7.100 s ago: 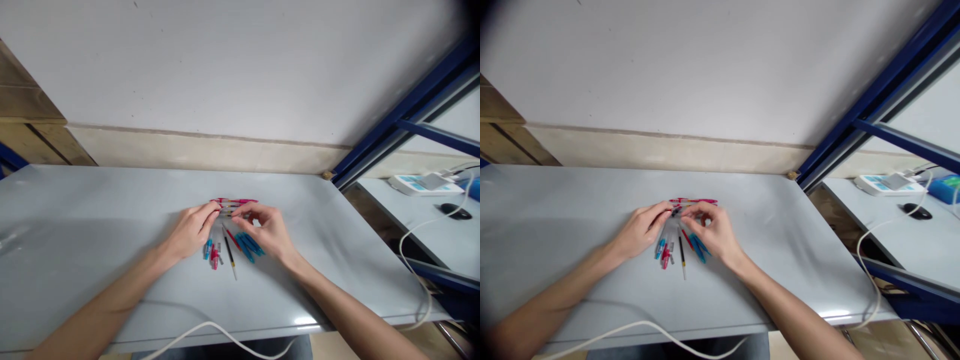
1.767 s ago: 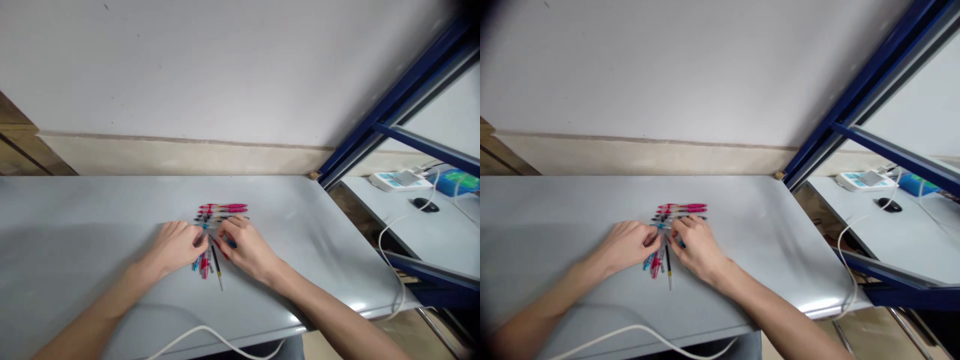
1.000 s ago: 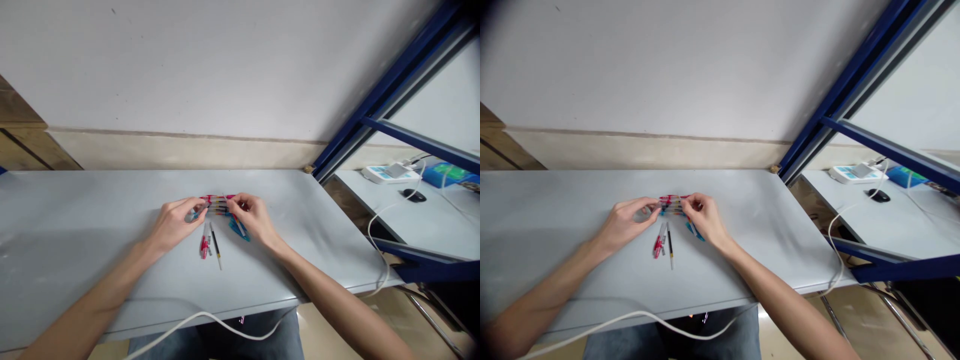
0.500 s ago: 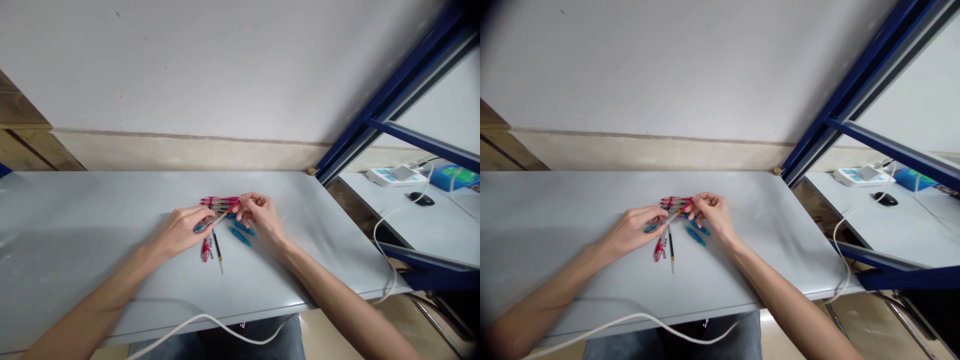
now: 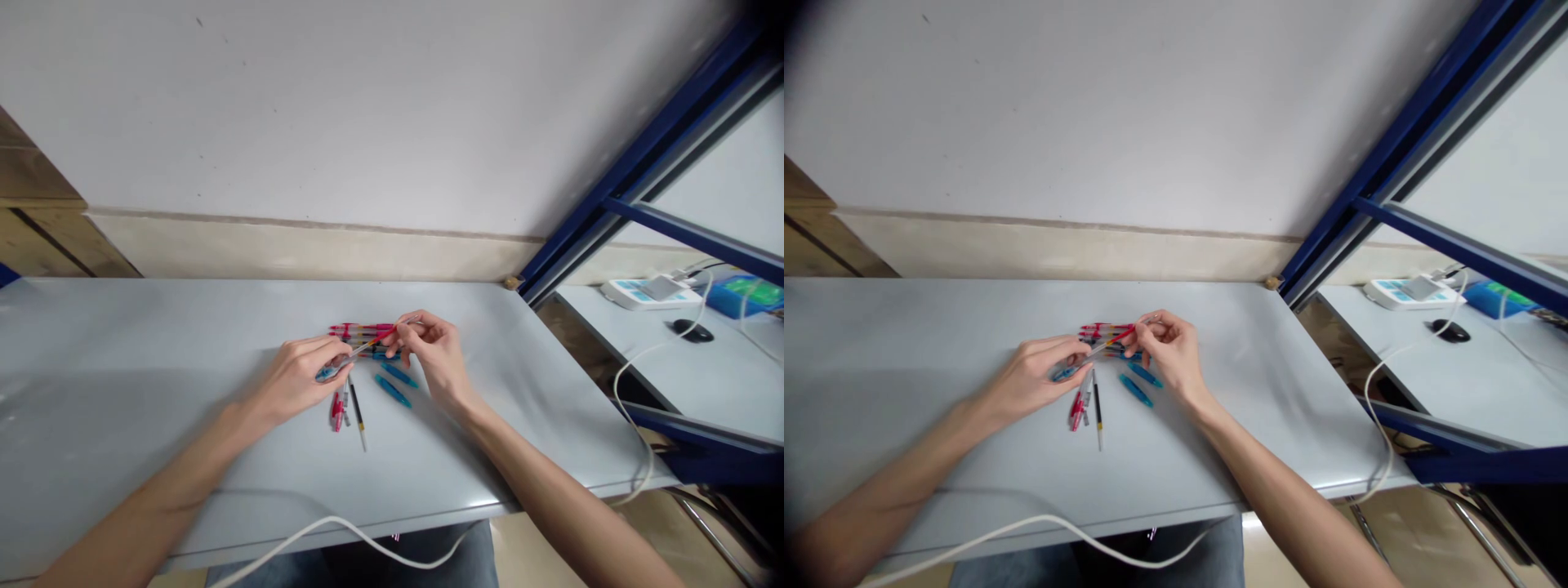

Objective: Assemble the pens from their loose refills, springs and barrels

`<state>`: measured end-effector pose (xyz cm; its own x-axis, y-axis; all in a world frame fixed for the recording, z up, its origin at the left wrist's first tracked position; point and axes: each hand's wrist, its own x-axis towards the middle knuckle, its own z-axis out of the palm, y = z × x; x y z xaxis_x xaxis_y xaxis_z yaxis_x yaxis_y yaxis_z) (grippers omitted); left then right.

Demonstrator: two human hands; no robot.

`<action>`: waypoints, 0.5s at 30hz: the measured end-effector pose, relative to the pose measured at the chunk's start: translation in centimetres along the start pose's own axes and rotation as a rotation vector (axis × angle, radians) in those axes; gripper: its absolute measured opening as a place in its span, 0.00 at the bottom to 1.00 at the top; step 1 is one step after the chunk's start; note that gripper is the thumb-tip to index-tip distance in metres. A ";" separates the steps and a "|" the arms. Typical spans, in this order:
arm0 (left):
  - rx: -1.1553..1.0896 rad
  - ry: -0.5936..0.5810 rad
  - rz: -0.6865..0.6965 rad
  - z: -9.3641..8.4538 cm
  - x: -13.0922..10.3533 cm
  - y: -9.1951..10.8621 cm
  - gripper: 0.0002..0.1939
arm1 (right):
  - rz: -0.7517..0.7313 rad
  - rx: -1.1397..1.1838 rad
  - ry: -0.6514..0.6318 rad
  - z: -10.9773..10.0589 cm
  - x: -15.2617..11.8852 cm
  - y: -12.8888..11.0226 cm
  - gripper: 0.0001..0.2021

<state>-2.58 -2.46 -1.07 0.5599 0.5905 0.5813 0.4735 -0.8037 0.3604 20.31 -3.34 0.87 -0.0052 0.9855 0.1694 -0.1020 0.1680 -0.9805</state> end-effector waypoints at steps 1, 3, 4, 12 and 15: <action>-0.017 0.007 -0.012 0.0 0.0 0.0 0.04 | -0.007 -0.003 -0.002 0.0 0.0 0.0 0.10; -0.057 0.021 -0.040 0.1 0.0 -0.1 0.04 | -0.022 -0.003 0.016 -0.2 0.1 -0.1 0.10; -0.075 0.029 -0.053 0.2 0.0 -0.1 0.04 | -0.030 0.001 0.036 -0.3 0.2 0.0 0.10; -0.099 0.036 -0.072 0.2 0.0 -0.2 0.04 | -0.064 0.025 0.039 -0.8 0.4 0.1 0.09; -0.103 0.036 -0.067 0.1 0.1 0.0 0.04 | -0.087 0.007 0.035 -0.7 0.2 0.1 0.09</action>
<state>-2.44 -2.41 -1.07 0.5039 0.6414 0.5785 0.4354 -0.7671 0.4711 21.02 -3.07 0.71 0.0390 0.9673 0.2506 -0.1072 0.2534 -0.9614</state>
